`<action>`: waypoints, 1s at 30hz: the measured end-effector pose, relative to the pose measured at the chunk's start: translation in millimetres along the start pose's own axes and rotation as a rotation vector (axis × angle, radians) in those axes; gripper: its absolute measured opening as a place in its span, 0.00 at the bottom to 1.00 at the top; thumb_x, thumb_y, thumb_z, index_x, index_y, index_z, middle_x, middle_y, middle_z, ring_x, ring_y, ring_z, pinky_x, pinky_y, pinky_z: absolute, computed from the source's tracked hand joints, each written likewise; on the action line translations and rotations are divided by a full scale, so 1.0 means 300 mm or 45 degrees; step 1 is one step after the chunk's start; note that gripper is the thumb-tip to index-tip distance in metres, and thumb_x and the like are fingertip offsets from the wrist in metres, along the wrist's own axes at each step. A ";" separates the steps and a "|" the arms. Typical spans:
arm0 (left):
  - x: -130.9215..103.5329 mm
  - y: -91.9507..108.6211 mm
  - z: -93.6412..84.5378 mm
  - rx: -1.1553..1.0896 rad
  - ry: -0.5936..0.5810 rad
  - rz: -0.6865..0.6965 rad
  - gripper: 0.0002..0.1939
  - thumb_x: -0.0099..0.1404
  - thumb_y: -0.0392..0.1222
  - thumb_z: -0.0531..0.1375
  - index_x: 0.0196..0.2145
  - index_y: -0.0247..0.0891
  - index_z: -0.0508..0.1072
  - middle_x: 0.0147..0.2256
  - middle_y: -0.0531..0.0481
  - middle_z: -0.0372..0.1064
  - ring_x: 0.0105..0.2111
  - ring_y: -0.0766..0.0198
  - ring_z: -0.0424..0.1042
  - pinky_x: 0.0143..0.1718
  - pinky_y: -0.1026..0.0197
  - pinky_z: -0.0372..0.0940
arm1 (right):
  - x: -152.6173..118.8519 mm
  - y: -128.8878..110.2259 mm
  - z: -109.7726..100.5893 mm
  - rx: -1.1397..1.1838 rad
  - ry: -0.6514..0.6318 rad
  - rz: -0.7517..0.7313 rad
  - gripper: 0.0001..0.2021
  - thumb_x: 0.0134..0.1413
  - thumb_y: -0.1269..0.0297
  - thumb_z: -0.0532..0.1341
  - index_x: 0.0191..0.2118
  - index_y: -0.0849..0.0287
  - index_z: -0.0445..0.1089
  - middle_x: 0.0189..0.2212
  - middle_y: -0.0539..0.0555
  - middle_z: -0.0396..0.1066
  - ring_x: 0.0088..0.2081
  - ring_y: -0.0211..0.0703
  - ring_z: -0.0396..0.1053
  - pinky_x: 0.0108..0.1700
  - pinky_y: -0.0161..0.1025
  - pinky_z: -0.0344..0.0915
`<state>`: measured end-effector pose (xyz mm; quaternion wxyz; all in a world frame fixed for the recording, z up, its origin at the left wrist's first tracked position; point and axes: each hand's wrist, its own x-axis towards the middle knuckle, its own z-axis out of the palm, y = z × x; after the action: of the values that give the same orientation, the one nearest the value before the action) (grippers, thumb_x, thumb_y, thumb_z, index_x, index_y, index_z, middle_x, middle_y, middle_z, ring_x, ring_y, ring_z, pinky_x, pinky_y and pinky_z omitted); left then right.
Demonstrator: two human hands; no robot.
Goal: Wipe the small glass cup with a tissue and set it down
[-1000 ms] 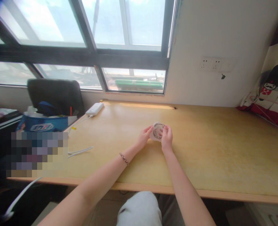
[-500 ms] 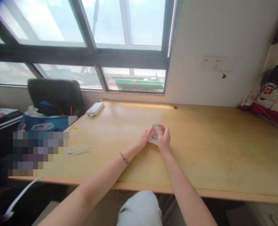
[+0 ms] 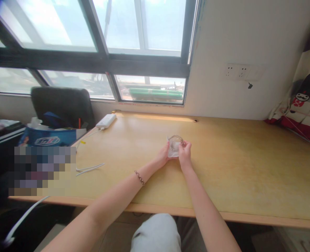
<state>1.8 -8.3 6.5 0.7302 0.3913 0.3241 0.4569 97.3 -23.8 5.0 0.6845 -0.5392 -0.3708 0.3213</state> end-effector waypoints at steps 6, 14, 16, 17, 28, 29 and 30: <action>0.018 0.047 -0.040 0.357 0.308 0.253 0.27 0.55 0.61 0.48 0.35 0.33 0.68 0.22 0.51 0.64 0.18 0.70 0.60 0.17 0.68 0.56 | -0.011 -0.039 -0.012 -0.185 -0.184 0.230 0.20 0.40 0.49 0.59 0.36 0.58 0.60 0.29 0.53 0.70 0.32 0.43 0.69 0.31 0.36 0.63; 0.013 0.064 -0.045 0.319 0.258 0.349 0.20 0.55 0.53 0.52 0.31 0.32 0.71 0.28 0.48 0.69 0.27 0.66 0.65 0.30 0.64 0.58 | -0.016 -0.078 -0.019 0.155 -0.464 0.542 0.18 0.42 0.51 0.58 0.36 0.59 0.63 0.22 0.52 0.71 0.22 0.43 0.69 0.25 0.38 0.66; 0.013 0.058 -0.040 0.328 0.274 0.284 0.20 0.55 0.54 0.52 0.30 0.33 0.71 0.23 0.50 0.67 0.21 0.69 0.61 0.23 0.66 0.56 | -0.016 -0.074 -0.019 0.280 -0.416 0.530 0.17 0.41 0.53 0.60 0.34 0.60 0.63 0.23 0.53 0.71 0.25 0.44 0.70 0.28 0.41 0.67; 0.014 0.052 -0.036 0.344 0.260 0.265 0.21 0.56 0.55 0.51 0.29 0.33 0.70 0.21 0.51 0.65 0.18 0.70 0.59 0.21 0.66 0.54 | -0.016 -0.072 -0.017 0.330 -0.379 0.511 0.17 0.40 0.53 0.61 0.33 0.60 0.62 0.24 0.53 0.71 0.26 0.44 0.70 0.30 0.41 0.68; 0.026 -0.039 0.006 0.220 -0.039 0.223 0.27 0.57 0.59 0.47 0.37 0.31 0.67 0.23 0.48 0.66 0.17 0.69 0.61 0.18 0.65 0.57 | -0.033 -0.062 0.008 0.443 -0.132 0.290 0.22 0.31 0.62 0.67 0.34 0.59 0.57 0.32 0.53 0.71 0.29 0.40 0.69 0.25 0.35 0.65; 0.029 -0.037 0.005 0.216 -0.034 0.220 0.26 0.57 0.59 0.47 0.37 0.31 0.67 0.24 0.47 0.67 0.18 0.69 0.62 0.19 0.65 0.58 | -0.036 -0.064 0.011 0.442 -0.170 0.299 0.22 0.30 0.63 0.67 0.33 0.59 0.58 0.32 0.54 0.70 0.28 0.41 0.69 0.24 0.35 0.64; 0.031 -0.032 0.002 0.217 -0.029 0.228 0.26 0.57 0.58 0.46 0.36 0.31 0.68 0.25 0.46 0.67 0.19 0.68 0.63 0.19 0.65 0.58 | -0.038 -0.065 0.013 0.427 -0.210 0.308 0.22 0.29 0.63 0.68 0.33 0.60 0.59 0.31 0.54 0.70 0.28 0.41 0.68 0.24 0.35 0.64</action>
<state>9.6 -2.6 -2.8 0.6540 0.4847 0.3172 0.4866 88.6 -35.6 22.9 0.6884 -0.4304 -0.2996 0.5012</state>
